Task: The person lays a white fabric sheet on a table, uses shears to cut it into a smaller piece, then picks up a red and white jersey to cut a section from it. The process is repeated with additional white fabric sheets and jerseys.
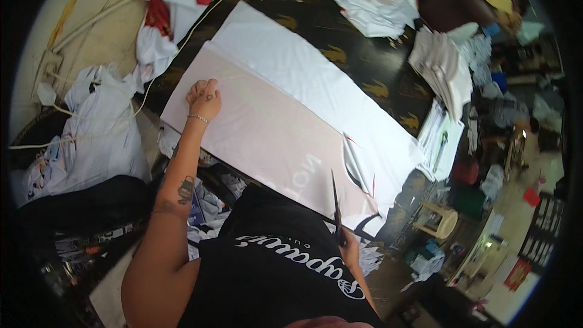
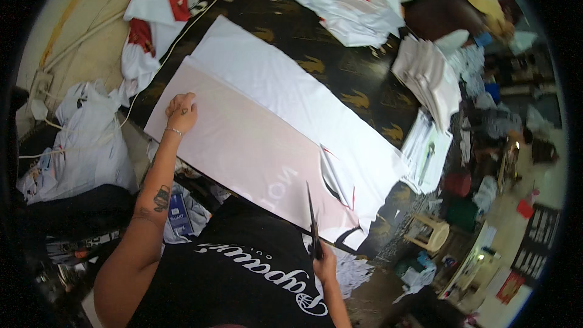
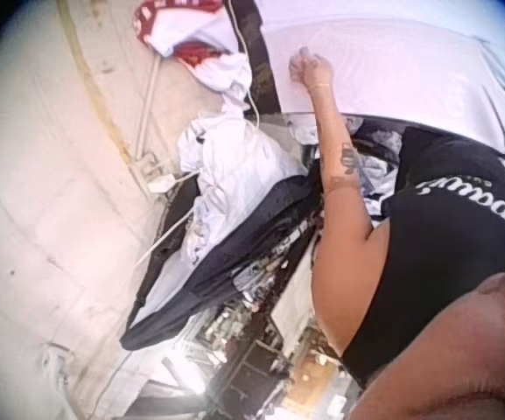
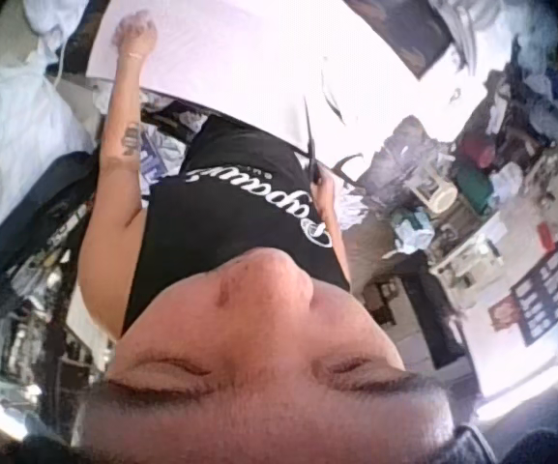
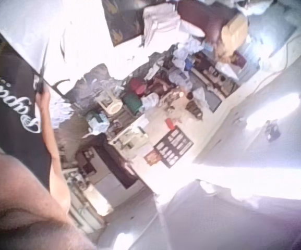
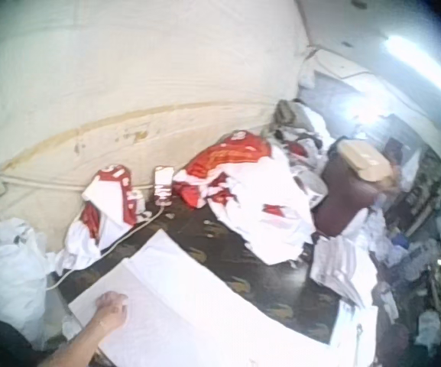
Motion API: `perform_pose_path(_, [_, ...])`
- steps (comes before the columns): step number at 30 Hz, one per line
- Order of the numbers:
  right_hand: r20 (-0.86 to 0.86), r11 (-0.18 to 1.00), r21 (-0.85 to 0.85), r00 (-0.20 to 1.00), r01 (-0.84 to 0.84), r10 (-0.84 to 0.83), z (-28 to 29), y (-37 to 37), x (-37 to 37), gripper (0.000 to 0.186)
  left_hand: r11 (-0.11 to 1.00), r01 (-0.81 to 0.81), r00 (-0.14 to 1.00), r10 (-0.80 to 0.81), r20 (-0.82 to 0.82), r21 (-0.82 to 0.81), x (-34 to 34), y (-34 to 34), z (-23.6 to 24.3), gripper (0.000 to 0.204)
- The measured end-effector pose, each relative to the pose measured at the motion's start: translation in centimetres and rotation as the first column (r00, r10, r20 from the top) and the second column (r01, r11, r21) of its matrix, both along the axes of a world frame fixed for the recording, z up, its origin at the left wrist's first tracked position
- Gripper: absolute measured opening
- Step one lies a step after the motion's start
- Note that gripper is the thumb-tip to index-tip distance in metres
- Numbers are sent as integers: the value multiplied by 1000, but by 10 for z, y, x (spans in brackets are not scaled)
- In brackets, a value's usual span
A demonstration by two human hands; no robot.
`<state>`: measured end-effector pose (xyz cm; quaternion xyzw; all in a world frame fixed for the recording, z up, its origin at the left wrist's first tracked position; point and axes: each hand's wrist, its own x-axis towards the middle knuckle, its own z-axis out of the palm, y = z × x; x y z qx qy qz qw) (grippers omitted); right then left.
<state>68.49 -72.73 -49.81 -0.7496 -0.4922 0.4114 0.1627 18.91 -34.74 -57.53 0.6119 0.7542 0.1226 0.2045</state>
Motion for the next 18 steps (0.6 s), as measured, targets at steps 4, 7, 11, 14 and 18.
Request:
perform_pose_path(4, [13, 911, -38, 912, 411, -411, -15, -116, -7, 52, 991, 111, 980, -121, 161, 68, 127, 55, -19, 84])
perform_pose_path(7, [-85, 776, -39, 772, 629, -630, -17, -137, -29, 53, 930, 260, 935, -310, -174, -259, 286, 70, -31, 115])
perform_pose_path(11, [-276, 679, 127, 683, 723, -676, 21, -130, -58, 70, 612, 741, 519, -783, 342, 278, 444, -28, 15, 50])
perform_pose_path(14, [-543, 621, 211, 619, 755, -567, 70, -135, -72, 78, -133, 829, -368, -861, 352, 543, 496, -187, 68, 70])
perform_pose_path(18, [-498, 709, 315, 746, 631, -443, 113, -164, -70, 86, -500, 540, -738, -668, 95, 676, 478, -311, 80, 93])
